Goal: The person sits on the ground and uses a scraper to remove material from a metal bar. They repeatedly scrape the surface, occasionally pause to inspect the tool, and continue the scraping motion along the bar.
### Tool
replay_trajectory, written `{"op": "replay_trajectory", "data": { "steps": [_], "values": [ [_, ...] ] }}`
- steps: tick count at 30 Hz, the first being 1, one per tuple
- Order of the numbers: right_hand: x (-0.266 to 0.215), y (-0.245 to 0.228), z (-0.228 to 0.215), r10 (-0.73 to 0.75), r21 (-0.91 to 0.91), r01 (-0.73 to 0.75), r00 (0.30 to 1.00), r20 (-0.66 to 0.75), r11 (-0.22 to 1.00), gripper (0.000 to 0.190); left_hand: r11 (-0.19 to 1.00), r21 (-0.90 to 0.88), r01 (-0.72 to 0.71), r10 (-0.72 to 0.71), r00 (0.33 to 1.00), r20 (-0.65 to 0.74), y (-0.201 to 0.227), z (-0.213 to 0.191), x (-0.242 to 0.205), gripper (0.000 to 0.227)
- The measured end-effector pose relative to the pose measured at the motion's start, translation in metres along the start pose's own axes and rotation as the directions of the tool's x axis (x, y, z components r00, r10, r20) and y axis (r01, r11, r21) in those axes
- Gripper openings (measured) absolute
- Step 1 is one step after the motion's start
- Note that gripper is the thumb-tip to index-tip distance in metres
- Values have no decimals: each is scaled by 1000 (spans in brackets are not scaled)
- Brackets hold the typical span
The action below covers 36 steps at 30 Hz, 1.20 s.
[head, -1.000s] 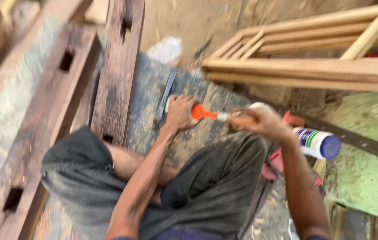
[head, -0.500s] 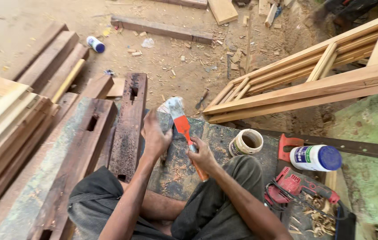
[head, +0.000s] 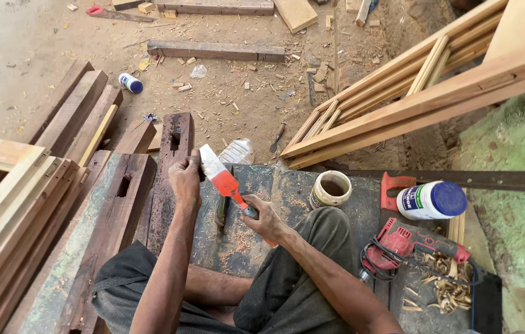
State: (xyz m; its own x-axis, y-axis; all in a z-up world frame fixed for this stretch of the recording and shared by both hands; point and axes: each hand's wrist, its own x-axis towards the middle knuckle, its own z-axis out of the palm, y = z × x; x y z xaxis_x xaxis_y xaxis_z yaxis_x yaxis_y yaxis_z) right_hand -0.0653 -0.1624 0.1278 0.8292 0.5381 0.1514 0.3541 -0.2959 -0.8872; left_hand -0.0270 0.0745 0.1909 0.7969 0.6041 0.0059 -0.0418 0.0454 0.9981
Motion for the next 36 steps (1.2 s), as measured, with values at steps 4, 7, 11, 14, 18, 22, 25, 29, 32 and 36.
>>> {"op": "replay_trajectory", "data": {
  "steps": [4,7,11,14,18,22,25,29,32,36],
  "values": [
    [-1,-10,-3,-28,-27,28,1000,10,999,62,999,20,-39,39,999,-7,17,-3,-3,42],
    [-3,-11,-4,48,-25,-47,999,25,999,61,997,51,-62,65,997,-49,23,-1,-8,39],
    [-2,-4,-1,4,5,-5,999,46,1000,61,986,106,-128,142,981,-136,27,1,-10,28],
    [-2,2,-1,-38,-1,38,999,27,999,63,992,86,-97,107,987,-124,30,3,-13,41],
    [-1,3,0,-56,-33,57,998,31,998,62,937,260,-235,231,972,47,36,-1,-16,32],
    [-4,0,0,47,-35,-44,995,91,998,60,933,288,-217,212,976,51,43,-7,-19,38],
    [-4,-3,2,-7,-6,8,993,119,1000,57,958,266,-108,113,994,-2,47,-9,-19,46],
    [-4,-3,5,-23,-8,24,992,123,1000,56,969,242,-44,66,994,-81,44,-15,-19,43],
    [-3,-5,2,-45,-12,47,993,110,999,55,982,188,-35,58,991,-121,36,-18,-18,49],
    [-4,-12,-6,104,125,-126,980,171,984,61,974,152,-169,166,986,34,22,-22,-21,41]
  ]
}}
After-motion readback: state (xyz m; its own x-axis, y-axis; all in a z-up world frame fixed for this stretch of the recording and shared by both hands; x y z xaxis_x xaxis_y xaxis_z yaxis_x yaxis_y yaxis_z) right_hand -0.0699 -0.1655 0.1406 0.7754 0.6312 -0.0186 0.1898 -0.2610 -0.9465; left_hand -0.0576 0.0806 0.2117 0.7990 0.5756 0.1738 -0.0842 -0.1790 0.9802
